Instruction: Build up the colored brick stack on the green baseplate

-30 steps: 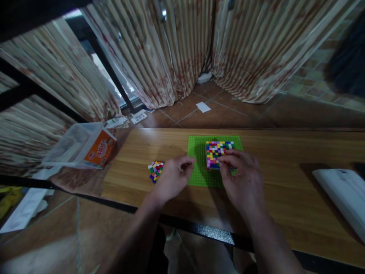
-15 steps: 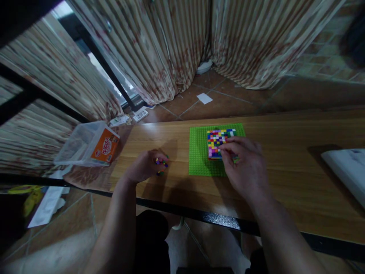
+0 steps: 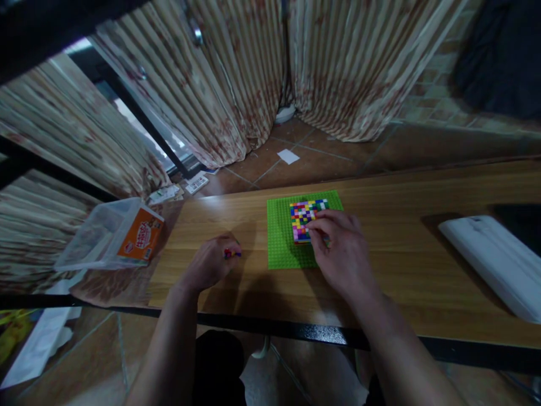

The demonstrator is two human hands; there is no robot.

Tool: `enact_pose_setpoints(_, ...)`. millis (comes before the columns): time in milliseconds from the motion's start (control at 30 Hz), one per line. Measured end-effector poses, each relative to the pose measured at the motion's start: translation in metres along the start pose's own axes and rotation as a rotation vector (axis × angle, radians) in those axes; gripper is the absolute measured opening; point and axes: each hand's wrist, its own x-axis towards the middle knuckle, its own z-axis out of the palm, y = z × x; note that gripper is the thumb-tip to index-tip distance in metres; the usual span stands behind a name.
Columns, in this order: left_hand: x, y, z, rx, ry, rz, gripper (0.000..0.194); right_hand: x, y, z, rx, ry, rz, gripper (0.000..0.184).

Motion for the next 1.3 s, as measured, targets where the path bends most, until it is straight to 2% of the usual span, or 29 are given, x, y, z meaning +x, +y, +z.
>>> enact_pose_setpoints(133, 0.006, 0.018, 0.005, -0.244, 0.102, 0.046, 0.013, 0.001, -0.002, 0.000, 0.010, 0.008, -0.015, 0.021)
enact_pose_setpoints(300, 0.013, 0.061, 0.037, -0.624, 0.228, 0.037, 0.012, 0.001, -0.001, 0.001, -0.009, 0.010, -0.039, 0.021)
enact_pose_setpoints(400, 0.018, 0.083, 0.056, -0.771, 0.311, 0.004, 0.012, 0.001, 0.001, 0.001, -0.009, 0.014, -0.062, 0.019)
enact_pose_setpoints(500, 0.022, 0.097, 0.066, -0.860, 0.345, -0.019, 0.013, 0.000, 0.002, 0.001, 0.006, 0.019, -0.071, 0.018)
enact_pose_setpoints(733, 0.030, 0.105, 0.074, -0.864, 0.421, -0.066, 0.015, 0.001, 0.000, -0.002, 0.040, -0.004, -0.036, 0.015)
enact_pose_setpoints(1133, 0.038, 0.110, 0.086, -0.665, 0.593, 0.008, 0.017, 0.001, -0.003, -0.006, 0.054, -0.023, -0.037, 0.016)
enact_pose_setpoints(1300, 0.040, 0.110, 0.086, -0.636, 0.610, 0.011, 0.016, 0.000, -0.001, -0.005, 0.065, -0.033, -0.034, 0.015)
